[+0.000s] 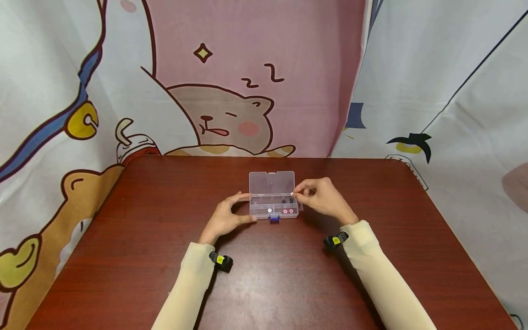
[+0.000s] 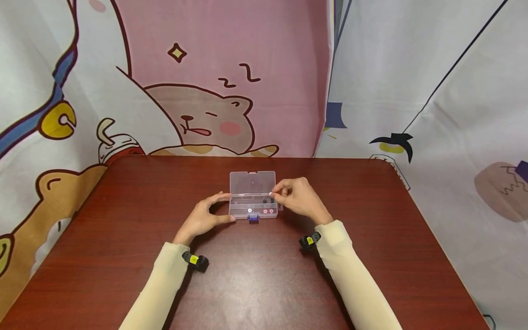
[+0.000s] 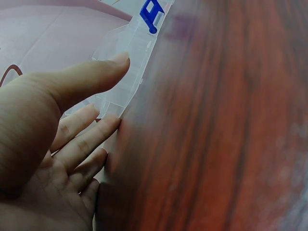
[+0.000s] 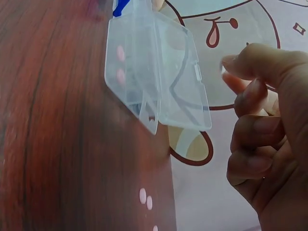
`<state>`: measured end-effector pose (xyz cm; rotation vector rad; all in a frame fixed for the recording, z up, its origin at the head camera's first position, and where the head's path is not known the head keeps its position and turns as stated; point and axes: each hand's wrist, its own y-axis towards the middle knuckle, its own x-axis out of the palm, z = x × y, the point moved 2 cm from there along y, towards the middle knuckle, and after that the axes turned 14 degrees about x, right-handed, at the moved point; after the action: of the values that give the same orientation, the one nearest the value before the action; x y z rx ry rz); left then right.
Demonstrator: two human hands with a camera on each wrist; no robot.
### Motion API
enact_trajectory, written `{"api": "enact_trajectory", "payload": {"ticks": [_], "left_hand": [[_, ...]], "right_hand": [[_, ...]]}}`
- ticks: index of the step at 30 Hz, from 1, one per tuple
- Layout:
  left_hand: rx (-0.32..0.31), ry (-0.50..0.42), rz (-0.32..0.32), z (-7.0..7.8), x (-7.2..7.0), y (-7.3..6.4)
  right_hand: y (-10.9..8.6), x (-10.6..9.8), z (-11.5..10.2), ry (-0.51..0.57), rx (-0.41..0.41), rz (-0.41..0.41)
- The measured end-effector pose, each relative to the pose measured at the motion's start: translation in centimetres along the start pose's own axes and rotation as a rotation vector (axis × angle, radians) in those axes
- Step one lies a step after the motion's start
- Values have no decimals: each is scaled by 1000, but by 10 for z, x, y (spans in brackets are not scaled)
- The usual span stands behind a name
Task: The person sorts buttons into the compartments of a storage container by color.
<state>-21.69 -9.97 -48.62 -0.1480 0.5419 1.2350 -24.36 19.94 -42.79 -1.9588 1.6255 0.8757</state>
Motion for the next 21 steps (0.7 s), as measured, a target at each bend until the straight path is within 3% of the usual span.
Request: {"api": "enact_trajectory", "payload": {"ticks": [12, 21], "left_hand": [[-10, 0, -10, 0, 0, 0], [0, -2, -4, -2, 0, 1]], "right_hand": [[7, 12, -12, 85, -65, -29], [9, 13, -17, 62, -59, -50]]}}
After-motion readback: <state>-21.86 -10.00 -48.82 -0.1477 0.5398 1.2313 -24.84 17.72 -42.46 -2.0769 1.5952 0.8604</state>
